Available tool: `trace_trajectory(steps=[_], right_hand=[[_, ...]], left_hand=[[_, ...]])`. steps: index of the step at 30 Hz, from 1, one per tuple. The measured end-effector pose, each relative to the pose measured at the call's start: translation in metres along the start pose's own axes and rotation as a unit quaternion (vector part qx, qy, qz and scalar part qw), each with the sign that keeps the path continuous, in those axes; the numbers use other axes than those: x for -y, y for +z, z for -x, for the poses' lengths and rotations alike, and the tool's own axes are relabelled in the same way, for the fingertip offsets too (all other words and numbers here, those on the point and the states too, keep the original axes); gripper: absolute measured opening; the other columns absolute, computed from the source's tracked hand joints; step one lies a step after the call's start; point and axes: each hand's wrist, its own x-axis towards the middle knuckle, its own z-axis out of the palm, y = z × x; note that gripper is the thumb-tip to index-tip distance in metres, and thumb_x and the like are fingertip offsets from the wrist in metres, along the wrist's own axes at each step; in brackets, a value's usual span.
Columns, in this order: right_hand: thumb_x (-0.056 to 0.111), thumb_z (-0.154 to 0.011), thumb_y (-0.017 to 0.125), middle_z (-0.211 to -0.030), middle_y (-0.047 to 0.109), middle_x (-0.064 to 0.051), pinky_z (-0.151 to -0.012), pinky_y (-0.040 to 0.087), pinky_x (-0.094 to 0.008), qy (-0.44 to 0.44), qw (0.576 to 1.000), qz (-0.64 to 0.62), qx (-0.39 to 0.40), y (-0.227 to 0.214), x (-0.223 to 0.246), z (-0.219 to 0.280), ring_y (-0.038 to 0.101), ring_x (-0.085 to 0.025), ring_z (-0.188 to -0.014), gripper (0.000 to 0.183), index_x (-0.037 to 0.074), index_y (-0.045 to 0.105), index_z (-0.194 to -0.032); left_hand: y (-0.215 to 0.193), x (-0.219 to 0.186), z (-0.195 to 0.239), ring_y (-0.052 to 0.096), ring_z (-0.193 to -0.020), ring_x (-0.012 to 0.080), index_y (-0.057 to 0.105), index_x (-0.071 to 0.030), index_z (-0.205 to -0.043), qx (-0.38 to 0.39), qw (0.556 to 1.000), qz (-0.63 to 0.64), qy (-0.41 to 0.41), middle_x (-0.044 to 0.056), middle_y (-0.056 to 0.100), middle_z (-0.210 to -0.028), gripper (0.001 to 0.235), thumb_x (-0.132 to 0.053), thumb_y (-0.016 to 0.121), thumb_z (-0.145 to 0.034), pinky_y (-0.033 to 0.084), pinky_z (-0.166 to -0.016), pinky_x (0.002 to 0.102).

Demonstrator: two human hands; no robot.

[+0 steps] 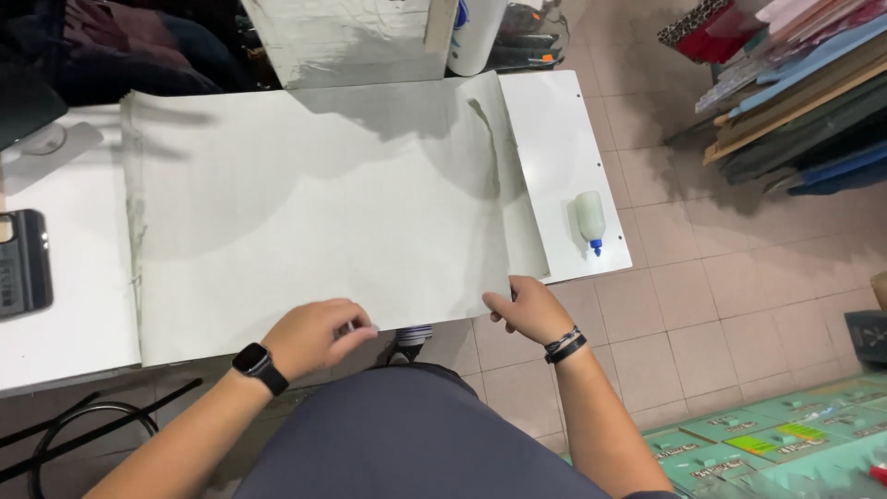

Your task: Applying glue to the edges of a large sheet of patterned paper and folding it to create a sleeve or envelope.

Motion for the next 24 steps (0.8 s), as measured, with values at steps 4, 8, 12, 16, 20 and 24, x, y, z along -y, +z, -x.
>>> trace_trajectory(steps=[4, 8, 12, 16, 20, 24], right_hand=[[0.021, -0.093, 0.063, -0.078, 0.076, -0.016, -0.057, 0.052, -0.027, 0.001, 0.989, -0.14, 0.055, 0.045, 0.027, 0.037, 0.07, -0.019, -0.059, 0.028, -0.006, 0.074, -0.092], [0.016, -0.093, 0.065, -0.08, 0.078, -0.018, -0.056, 0.056, -0.026, -0.004, 0.978, -0.195, 0.076, 0.109, 0.005, 0.058, 0.072, -0.02, -0.061, 0.028, -0.009, 0.075, -0.096], [0.015, -0.094, 0.066, -0.081, 0.078, -0.019, -0.062, 0.059, -0.029, -0.018, 0.966, -0.243, 0.087, 0.163, -0.003, 0.096, 0.075, -0.023, -0.068, 0.025, -0.008, 0.075, -0.095], [0.03, -0.087, 0.078, -0.089, 0.079, -0.003, -0.08, 0.06, -0.028, -0.049, 0.974, -0.165, 0.147, 0.199, 0.009, 0.139, 0.076, -0.015, -0.08, 0.022, 0.009, 0.075, -0.096], [0.039, -0.084, 0.076, -0.129, 0.075, 0.001, -0.108, 0.05, -0.026, -0.094, 0.966, -0.049, 0.237, 0.207, 0.006, 0.141, 0.069, -0.011, -0.12, 0.051, 0.013, 0.071, -0.128], [0.048, -0.083, 0.073, -0.125, 0.073, 0.0, -0.093, 0.055, -0.031, -0.075, 0.968, 0.161, 0.175, 0.195, -0.006, 0.132, 0.071, -0.016, -0.108, 0.054, 0.02, 0.068, -0.128]], left_hand=[[0.043, 0.021, 0.053, 0.078, -0.088, 0.0177, 0.081, -0.015, -0.097, 0.047, 0.951, 0.283, -0.118, 0.003, 0.084, -0.093, 0.042, -0.045, 0.052, -0.102, 0.061, -0.077, 0.03], [0.105, 0.075, 0.071, 0.075, -0.1, 0.0249, 0.071, -0.012, -0.132, 0.021, 0.865, 0.469, -0.18, 0.014, 0.079, -0.122, 0.072, -0.069, 0.045, -0.098, 0.059, -0.087, 0.037], [0.105, 0.068, 0.096, 0.064, -0.124, 0.0437, 0.036, 0.007, -0.152, -0.081, 0.74, 0.647, -0.165, 0.031, 0.053, -0.148, 0.085, -0.061, 0.045, -0.102, 0.054, -0.101, 0.048], [0.118, 0.063, 0.095, 0.074, -0.077, 0.0243, 0.07, -0.001, -0.089, -0.178, 0.698, 0.675, -0.161, 0.012, 0.074, -0.085, 0.037, -0.036, 0.062, -0.099, 0.065, -0.078, 0.036], [0.11, 0.071, 0.117, 0.068, -0.104, 0.0213, 0.073, -0.007, -0.116, -0.259, 0.735, 0.6, -0.179, 0.004, 0.074, -0.111, 0.036, -0.035, 0.059, -0.098, 0.05, -0.09, 0.034], [0.107, 0.101, 0.147, 0.065, -0.118, 0.0229, 0.062, -0.007, -0.128, -0.372, 0.666, 0.613, -0.206, 0.008, 0.07, -0.129, 0.036, -0.027, 0.058, -0.098, 0.051, -0.102, 0.038]])
